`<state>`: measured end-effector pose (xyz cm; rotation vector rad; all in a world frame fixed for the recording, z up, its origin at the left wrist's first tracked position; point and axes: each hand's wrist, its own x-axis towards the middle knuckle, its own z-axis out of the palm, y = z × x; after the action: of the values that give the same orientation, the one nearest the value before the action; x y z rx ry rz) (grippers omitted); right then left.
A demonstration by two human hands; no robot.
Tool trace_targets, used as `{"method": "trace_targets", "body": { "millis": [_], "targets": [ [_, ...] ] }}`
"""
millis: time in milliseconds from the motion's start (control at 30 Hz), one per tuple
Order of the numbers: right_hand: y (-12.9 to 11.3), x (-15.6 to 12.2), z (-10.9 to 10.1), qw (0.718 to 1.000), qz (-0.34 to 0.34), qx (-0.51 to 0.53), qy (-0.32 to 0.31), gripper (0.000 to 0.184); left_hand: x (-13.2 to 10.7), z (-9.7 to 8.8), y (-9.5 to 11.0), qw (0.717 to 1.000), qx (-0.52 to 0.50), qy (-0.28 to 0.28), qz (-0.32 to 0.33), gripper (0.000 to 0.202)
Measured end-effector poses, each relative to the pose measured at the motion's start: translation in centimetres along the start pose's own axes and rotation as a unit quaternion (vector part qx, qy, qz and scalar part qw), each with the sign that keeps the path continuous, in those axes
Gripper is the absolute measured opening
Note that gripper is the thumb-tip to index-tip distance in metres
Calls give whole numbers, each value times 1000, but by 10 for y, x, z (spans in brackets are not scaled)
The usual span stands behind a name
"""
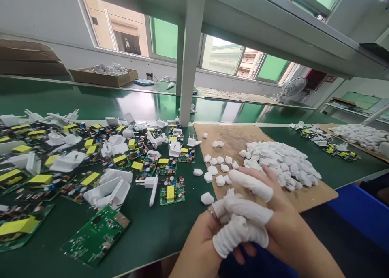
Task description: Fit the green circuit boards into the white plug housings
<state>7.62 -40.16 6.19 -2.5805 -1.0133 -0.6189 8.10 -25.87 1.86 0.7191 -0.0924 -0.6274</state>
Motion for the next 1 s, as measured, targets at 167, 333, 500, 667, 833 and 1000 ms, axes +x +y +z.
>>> {"method": "trace_targets", "body": {
  "millis": [167, 333, 500, 667, 833, 1000],
  "targets": [
    [57, -18, -9, 972, 200, -113, 55, 31, -5, -12, 6, 996, 68, 65, 2, 24],
    [105, -33, -8, 893, 355, -272, -56, 14, -2, -17, 20, 988, 129, 73, 35, 23],
    [98, -31, 5, 900, 349, -262, -10, 15, 2, -20, 26, 966, 231, 95, 62, 27],
    [93, -43, 5, 911, 340, -230, 53, 21, -9, -23, 40, 917, 381, 108, 41, 33],
    [93, -58, 13, 911, 324, -225, 117, 30, -23, -18, 73, 854, 503, 67, -112, 28],
    [81, -63, 15, 895, 360, -61, 256, 26, -3, -11, 111, 665, 736, 121, -34, 35]
  ]
}}
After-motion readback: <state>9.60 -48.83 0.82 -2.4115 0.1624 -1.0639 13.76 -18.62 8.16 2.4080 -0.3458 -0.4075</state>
